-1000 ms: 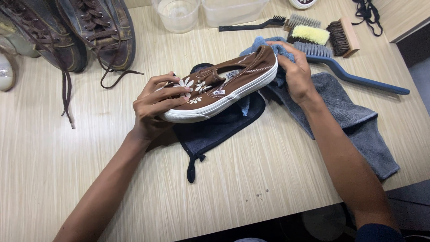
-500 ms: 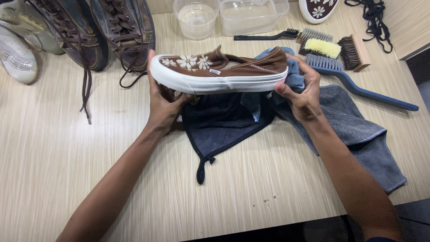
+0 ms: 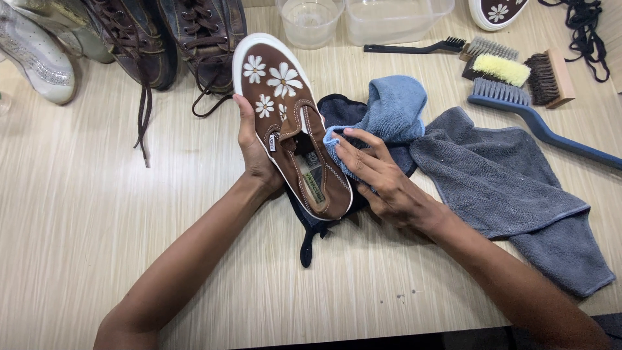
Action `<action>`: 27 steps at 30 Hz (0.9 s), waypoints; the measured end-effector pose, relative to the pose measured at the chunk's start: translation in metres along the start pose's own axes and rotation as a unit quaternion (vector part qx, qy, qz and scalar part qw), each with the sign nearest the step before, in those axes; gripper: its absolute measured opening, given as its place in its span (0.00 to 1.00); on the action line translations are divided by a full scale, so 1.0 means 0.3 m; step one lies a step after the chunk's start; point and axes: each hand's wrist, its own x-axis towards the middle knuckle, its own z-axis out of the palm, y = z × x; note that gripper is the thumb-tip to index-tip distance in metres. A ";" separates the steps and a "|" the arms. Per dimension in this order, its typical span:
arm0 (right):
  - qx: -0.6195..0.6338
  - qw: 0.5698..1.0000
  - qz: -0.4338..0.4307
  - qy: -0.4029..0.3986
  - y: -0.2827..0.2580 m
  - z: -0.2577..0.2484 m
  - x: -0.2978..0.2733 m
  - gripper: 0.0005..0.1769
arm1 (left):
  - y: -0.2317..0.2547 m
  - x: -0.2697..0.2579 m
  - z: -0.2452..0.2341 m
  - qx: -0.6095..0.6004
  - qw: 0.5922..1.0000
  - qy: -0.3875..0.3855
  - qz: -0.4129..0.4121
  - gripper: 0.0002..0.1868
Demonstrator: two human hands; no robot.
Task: The person cleans a brown slip-on shoe with white daisy patterns. They use a small brush to scrub the white rubber toe cap, wipe the shoe with a cloth, and then use a larger brush to clean the upper fabric and sole.
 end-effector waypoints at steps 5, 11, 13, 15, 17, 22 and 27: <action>-0.080 0.997 0.009 -0.003 -0.046 0.016 0.040 0.39 | -0.040 -0.020 0.013 -0.001 0.999 -0.011 -0.033 0.50; -0.154 0.987 0.018 0.028 -0.055 0.036 0.075 0.34 | -0.032 -0.025 0.018 0.031 0.997 -0.039 -0.063 0.52; -0.165 0.985 0.025 0.040 -0.037 0.037 0.079 0.34 | -0.040 -0.034 0.026 0.045 0.996 -0.052 -0.059 0.52; -0.153 0.983 0.079 0.058 -0.006 0.035 0.087 0.39 | -0.041 -0.060 0.052 0.104 0.989 -0.086 -0.059 0.53; -0.174 0.979 0.083 0.063 0.039 0.014 0.093 0.39 | -0.048 -0.067 0.047 0.113 0.987 -0.097 -0.064 0.51; -0.241 0.967 0.065 0.052 0.118 -0.019 0.076 0.48 | 0.017 -0.060 0.115 0.128 0.972 -0.049 -0.189 0.54; -0.481 0.860 0.156 0.067 0.141 -0.079 0.104 0.48 | 0.030 -0.065 0.108 0.214 0.950 -0.083 -0.212 0.55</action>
